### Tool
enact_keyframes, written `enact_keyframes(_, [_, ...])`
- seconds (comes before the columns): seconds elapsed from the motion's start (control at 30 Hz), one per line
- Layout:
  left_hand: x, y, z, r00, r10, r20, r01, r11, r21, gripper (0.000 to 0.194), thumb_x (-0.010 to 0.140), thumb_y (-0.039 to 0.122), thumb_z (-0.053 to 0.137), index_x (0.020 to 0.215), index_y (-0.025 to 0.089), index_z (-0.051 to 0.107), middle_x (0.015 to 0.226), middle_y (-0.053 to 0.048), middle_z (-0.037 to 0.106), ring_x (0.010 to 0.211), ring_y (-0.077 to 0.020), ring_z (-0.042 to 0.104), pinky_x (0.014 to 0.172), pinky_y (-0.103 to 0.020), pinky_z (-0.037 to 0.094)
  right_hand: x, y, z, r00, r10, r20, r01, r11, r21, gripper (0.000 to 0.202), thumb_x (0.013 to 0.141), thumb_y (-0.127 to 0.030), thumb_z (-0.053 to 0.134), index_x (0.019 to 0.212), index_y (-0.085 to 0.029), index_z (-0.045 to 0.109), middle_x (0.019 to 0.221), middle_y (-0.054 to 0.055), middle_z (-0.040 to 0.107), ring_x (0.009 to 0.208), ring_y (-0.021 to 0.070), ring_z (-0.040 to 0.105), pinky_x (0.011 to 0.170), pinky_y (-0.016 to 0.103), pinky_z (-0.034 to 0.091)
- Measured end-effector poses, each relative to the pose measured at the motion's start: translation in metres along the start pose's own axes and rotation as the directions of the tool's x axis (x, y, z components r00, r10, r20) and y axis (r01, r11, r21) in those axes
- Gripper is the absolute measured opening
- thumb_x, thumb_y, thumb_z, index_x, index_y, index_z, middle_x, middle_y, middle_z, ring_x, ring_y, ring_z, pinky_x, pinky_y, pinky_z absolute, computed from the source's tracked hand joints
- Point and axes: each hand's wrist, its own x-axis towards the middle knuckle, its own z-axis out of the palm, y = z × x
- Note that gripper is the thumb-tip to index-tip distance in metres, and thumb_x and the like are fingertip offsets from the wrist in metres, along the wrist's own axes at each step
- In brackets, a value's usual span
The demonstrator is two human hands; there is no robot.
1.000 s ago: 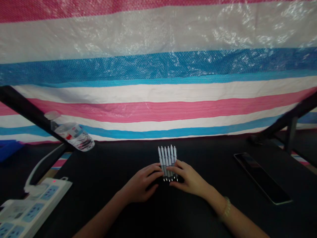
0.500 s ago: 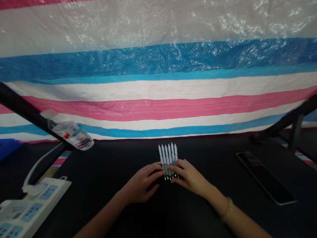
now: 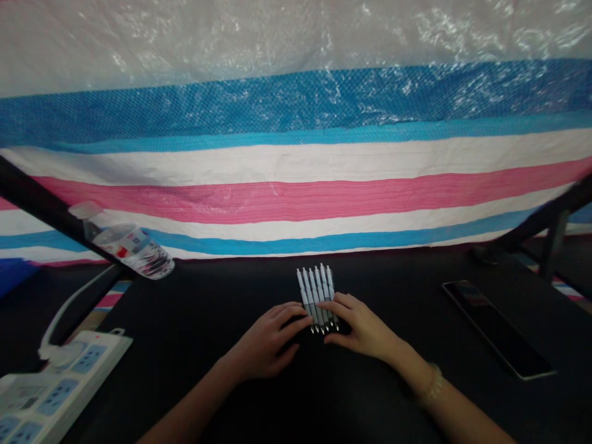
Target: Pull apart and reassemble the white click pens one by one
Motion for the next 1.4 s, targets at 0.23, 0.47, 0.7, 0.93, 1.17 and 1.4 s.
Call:
enact_keyframes(0.23, [-0.002, -0.003, 0.001, 1.0, -0.005, -0.008, 0.005, 0.999, -0.038, 0.061, 0.09, 0.011, 0.06, 0.147, 0.026, 0.047, 0.147, -0.014, 0.054, 0.14, -0.0319, 0.049, 0.115, -0.054, 0.045, -0.005, 0.005, -0.013, 0.999, 0.032, -0.015, -0.031, 0.999, 0.031, 0.066, 0.086, -0.038, 0.081, 0.144, -0.02, 0.056, 0.114, 0.013, 0.063, 0.103, 0.0303, 0.062, 0.09, 0.044, 0.055])
enact_keyframes(0.47, [-0.001, -0.004, 0.0, 1.0, -0.013, -0.011, 0.012, 0.999, -0.052, 0.062, 0.089, 0.011, 0.061, 0.147, 0.026, 0.046, 0.149, -0.014, 0.053, 0.14, -0.0324, 0.048, 0.115, -0.055, 0.046, -0.004, 0.008, -0.013, 1.0, 0.009, -0.029, -0.008, 0.999, 0.05, 0.056, 0.09, -0.039, 0.078, 0.139, -0.02, 0.059, 0.11, 0.012, 0.064, 0.099, 0.0289, 0.063, 0.085, 0.042, 0.055])
enact_keyframes(0.7, [-0.001, -0.003, 0.0, 1.0, -0.015, -0.023, 0.014, 0.998, -0.056, 0.06, 0.089, 0.011, 0.062, 0.146, 0.026, 0.049, 0.149, -0.014, 0.054, 0.14, -0.032, 0.049, 0.115, -0.054, 0.046, -0.003, 0.006, -0.014, 0.999, -0.013, -0.033, 0.015, 0.997, 0.072, 0.041, 0.09, -0.037, 0.079, 0.125, -0.021, 0.064, 0.107, 0.009, 0.064, 0.098, 0.0271, 0.062, 0.083, 0.037, 0.054])
enact_keyframes(0.93, [-0.002, -0.004, 0.001, 1.0, -0.019, -0.002, 0.019, 0.999, -0.041, 0.06, 0.089, 0.011, 0.061, 0.146, 0.027, 0.05, 0.148, -0.013, 0.055, 0.14, -0.0323, 0.049, 0.115, -0.054, 0.046, -0.002, 0.0, -0.008, 0.999, 0.022, -0.042, -0.023, 1.0, -0.008, 0.064, 0.081, -0.045, 0.084, 0.135, -0.02, 0.059, 0.111, 0.012, 0.064, 0.099, 0.0314, 0.06, 0.087, 0.045, 0.05])
enact_keyframes(1.17, [-0.001, -0.002, -0.001, 1.0, -0.006, -0.001, 0.006, 0.999, -0.04, 0.059, 0.09, 0.011, 0.059, 0.146, 0.027, 0.05, 0.149, -0.013, 0.055, 0.138, -0.0318, 0.052, 0.113, -0.054, 0.047, 0.0, -0.001, 0.004, 0.999, 0.027, -0.033, -0.029, 0.997, -0.067, 0.062, 0.087, -0.044, 0.08, 0.142, -0.024, 0.059, 0.116, 0.013, 0.065, 0.101, 0.0317, 0.061, 0.089, 0.046, 0.052])
enact_keyframes(1.4, [0.002, 0.001, -0.005, 0.999, -0.008, 0.035, 0.01, 0.999, -0.051, 0.062, 0.09, 0.009, 0.058, 0.149, 0.028, 0.047, 0.153, -0.013, 0.052, 0.144, -0.0315, 0.047, 0.117, -0.055, 0.043, 0.001, 0.001, 0.006, 0.998, 0.04, -0.042, -0.042, 0.998, -0.056, 0.056, 0.091, -0.041, 0.077, 0.14, -0.021, 0.06, 0.116, 0.014, 0.066, 0.101, 0.0321, 0.063, 0.089, 0.047, 0.053])
